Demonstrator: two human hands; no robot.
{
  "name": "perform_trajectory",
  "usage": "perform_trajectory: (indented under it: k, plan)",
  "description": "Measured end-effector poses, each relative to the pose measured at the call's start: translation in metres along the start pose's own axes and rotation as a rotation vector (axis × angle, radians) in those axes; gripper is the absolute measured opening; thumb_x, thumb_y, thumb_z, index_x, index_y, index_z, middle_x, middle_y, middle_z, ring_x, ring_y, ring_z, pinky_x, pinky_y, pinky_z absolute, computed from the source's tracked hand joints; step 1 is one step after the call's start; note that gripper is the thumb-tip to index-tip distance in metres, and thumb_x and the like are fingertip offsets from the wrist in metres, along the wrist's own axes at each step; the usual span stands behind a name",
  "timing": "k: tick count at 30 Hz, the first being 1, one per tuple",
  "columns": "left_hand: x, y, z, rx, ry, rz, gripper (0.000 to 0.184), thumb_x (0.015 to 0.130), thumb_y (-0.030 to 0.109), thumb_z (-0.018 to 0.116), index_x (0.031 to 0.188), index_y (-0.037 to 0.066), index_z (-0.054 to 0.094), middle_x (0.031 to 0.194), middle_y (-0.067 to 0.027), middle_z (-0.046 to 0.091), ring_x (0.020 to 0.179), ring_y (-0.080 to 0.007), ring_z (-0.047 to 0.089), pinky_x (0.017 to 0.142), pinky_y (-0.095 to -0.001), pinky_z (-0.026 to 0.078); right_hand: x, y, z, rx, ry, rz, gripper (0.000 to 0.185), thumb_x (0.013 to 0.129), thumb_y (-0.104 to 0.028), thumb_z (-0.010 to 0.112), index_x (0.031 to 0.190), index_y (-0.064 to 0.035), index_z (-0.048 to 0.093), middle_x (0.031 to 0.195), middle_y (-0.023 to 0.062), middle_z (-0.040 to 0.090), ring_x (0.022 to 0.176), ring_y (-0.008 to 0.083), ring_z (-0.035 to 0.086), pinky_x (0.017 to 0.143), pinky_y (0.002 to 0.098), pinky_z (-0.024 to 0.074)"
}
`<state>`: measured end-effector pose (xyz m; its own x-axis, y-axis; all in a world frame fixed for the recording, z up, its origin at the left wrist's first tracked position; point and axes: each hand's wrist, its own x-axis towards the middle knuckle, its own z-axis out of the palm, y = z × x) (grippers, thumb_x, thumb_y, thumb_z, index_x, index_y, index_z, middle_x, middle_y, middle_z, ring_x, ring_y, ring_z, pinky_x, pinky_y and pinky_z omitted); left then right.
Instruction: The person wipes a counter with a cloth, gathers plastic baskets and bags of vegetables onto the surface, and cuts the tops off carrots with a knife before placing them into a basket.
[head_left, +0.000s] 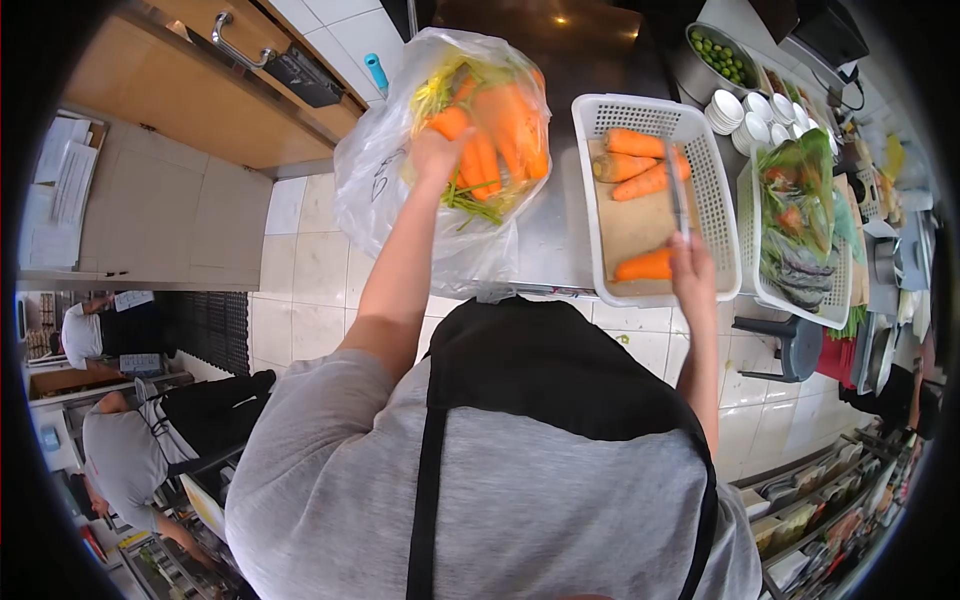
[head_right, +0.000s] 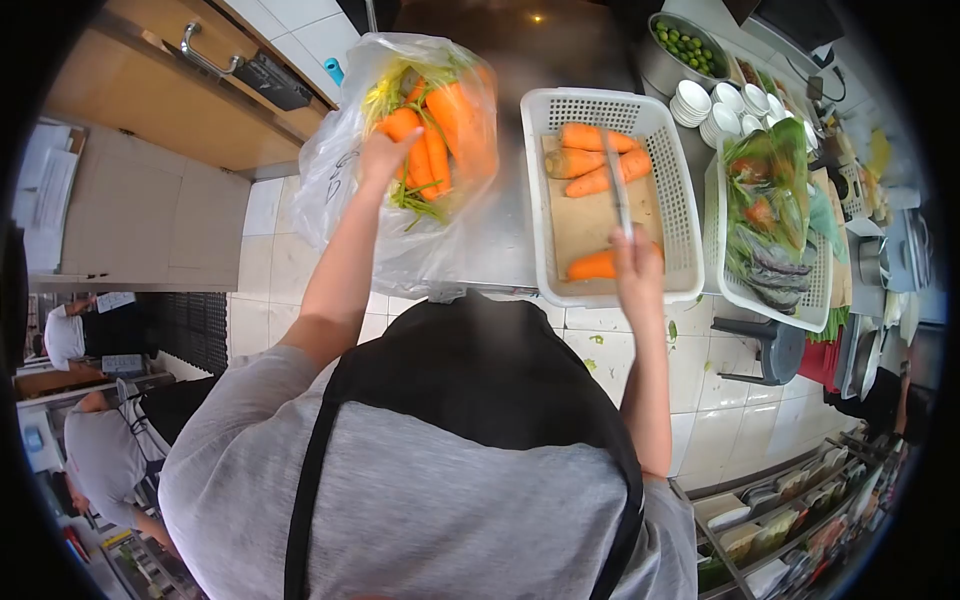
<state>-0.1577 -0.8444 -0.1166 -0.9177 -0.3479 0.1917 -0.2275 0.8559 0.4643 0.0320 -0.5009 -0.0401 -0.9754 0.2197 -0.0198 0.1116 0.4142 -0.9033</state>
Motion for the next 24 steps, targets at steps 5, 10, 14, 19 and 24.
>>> perform_trajectory:
  k: [5, 10, 14, 19, 24]
  plan:
    - [0.005, 0.010, 0.008, 0.075, 0.040, -0.052, 0.070, 0.059, 0.050, 0.067, 0.095, -0.009, 0.053, 0.087, -0.0206, 0.060, 0.079, -0.0306, 0.060, 0.070, -0.0366, 0.047, -0.003, -0.047, 0.053, -0.119, -0.207, -0.146, 0.028, 0.087, -0.027, 0.046, 0.079, -0.0004, 0.046, 0.053, 0.0127, 0.041, 0.048, 0.0214, 0.041, 0.047, 0.0336, 0.0348]
    - [0.050, -0.001, 0.015, -0.854, -0.365, -0.415, 0.061, 0.066, 0.040, 0.067, 0.104, -0.004, 0.049, 0.091, -0.0135, 0.059, 0.078, -0.0249, 0.059, 0.070, -0.0367, 0.050, -0.008, -0.049, 0.071, -0.117, -0.266, -0.186, 0.029, 0.086, -0.027, 0.047, 0.076, -0.0006, 0.042, 0.052, 0.0160, 0.041, 0.048, 0.0286, 0.042, 0.047, 0.0343, 0.0344]
    - [0.040, 0.020, -0.020, -1.293, -0.559, -0.516, 0.051, 0.071, 0.033, 0.064, 0.105, -0.001, 0.048, 0.088, -0.0122, 0.058, 0.074, -0.0255, 0.059, 0.065, -0.0396, 0.051, -0.014, -0.046, 0.075, -0.138, -0.301, -0.184, 0.031, 0.086, -0.028, 0.047, 0.074, -0.0011, 0.040, 0.052, 0.0158, 0.041, 0.047, 0.0299, 0.043, 0.047, 0.0353, 0.0344]
    - [-0.008, -0.012, -0.075, -1.419, -0.847, -0.446, 0.047, 0.073, 0.029, 0.059, 0.108, 0.000, 0.044, 0.092, -0.0149, 0.054, 0.073, -0.0248, 0.058, 0.063, -0.0382, 0.051, -0.014, -0.045, 0.090, -0.113, -0.340, -0.159, 0.031, 0.086, -0.029, 0.046, 0.075, -0.0016, 0.040, 0.051, 0.0149, 0.041, 0.047, 0.0304, 0.042, 0.047, 0.0354, 0.0347]
    - [-0.045, -0.059, -0.114, -0.841, -0.781, -0.320, 0.055, 0.066, 0.030, 0.061, 0.108, 0.000, 0.043, 0.093, -0.0155, 0.054, 0.075, -0.0241, 0.057, 0.066, -0.0345, 0.049, -0.013, -0.046, 0.137, -0.193, -0.435, -0.236, 0.028, 0.087, -0.029, 0.042, 0.082, -0.0015, 0.043, 0.058, 0.0201, 0.051, 0.059, 0.0382, 0.051, 0.053, 0.0431, 0.0381]
